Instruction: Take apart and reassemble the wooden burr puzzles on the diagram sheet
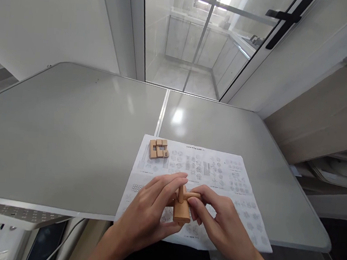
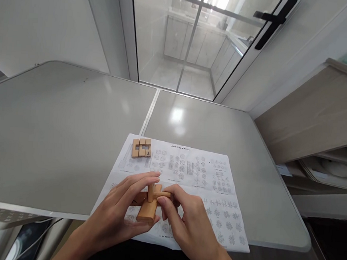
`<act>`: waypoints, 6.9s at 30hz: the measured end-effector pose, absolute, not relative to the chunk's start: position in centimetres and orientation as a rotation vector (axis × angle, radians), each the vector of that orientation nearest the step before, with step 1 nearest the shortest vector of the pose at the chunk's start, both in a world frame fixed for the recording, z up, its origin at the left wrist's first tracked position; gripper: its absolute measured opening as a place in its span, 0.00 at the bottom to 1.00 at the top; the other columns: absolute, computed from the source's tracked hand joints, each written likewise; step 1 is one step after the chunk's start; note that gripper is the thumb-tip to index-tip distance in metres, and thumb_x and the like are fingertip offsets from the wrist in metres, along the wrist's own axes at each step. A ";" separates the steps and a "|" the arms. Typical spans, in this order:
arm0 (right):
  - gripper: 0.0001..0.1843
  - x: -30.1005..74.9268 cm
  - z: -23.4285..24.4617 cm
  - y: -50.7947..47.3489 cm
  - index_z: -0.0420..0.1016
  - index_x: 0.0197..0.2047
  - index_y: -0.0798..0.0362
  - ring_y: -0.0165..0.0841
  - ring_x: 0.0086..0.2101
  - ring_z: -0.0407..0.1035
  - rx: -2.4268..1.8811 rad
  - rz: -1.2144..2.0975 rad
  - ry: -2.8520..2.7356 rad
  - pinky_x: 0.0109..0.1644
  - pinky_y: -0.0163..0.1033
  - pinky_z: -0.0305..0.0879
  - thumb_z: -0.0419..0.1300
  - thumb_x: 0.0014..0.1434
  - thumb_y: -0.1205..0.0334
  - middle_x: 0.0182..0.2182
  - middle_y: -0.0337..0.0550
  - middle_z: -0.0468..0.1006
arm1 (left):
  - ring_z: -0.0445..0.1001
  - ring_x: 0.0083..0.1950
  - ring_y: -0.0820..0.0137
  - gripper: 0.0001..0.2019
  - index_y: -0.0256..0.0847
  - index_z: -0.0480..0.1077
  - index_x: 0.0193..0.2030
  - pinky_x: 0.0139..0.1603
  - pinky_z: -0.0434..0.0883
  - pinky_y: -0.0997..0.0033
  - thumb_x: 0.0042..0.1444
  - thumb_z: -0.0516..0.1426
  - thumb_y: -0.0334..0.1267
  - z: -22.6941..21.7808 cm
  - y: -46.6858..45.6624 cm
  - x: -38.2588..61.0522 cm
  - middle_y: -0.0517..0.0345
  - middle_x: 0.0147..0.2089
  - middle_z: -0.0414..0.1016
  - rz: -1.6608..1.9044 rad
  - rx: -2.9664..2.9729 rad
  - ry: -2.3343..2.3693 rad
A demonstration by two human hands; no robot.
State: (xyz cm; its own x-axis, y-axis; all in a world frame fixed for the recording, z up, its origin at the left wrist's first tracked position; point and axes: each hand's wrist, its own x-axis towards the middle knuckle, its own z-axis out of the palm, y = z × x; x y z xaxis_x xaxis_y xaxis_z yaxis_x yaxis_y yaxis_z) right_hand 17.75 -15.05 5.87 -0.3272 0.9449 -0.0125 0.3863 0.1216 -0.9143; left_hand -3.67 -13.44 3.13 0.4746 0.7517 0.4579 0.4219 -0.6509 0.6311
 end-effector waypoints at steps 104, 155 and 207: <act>0.33 17.2 4.7 -14.8 0.61 0.24 0.49 0.26 0.16 0.52 -1.041 1.868 -1.662 0.27 0.34 0.57 0.47 0.77 0.39 0.11 0.30 0.61 | 0.69 0.73 0.47 0.62 0.58 0.48 0.79 0.69 0.75 0.48 0.42 0.78 0.54 6.0 -13.7 -6.6 0.46 0.74 0.67 0.804 2.082 0.913; 0.26 12.6 2.1 -10.2 0.68 0.33 0.49 0.28 0.16 0.66 -1.451 1.744 -1.606 0.24 0.32 0.63 0.50 0.75 0.40 0.15 0.33 0.74 | 0.69 0.68 0.47 0.46 0.48 0.53 0.76 0.68 0.67 0.44 0.57 0.68 0.59 -2.2 -11.3 -10.4 0.43 0.70 0.70 0.890 2.154 1.718; 0.28 17.6 -1.7 -16.0 0.70 0.30 0.48 0.32 0.19 0.64 -1.479 1.280 -1.364 0.26 0.36 0.60 0.52 0.74 0.37 0.17 0.36 0.69 | 0.76 0.64 0.52 0.23 0.50 0.69 0.65 0.64 0.75 0.46 0.69 0.56 0.56 -0.1 -10.1 -10.3 0.50 0.64 0.76 0.870 1.774 1.922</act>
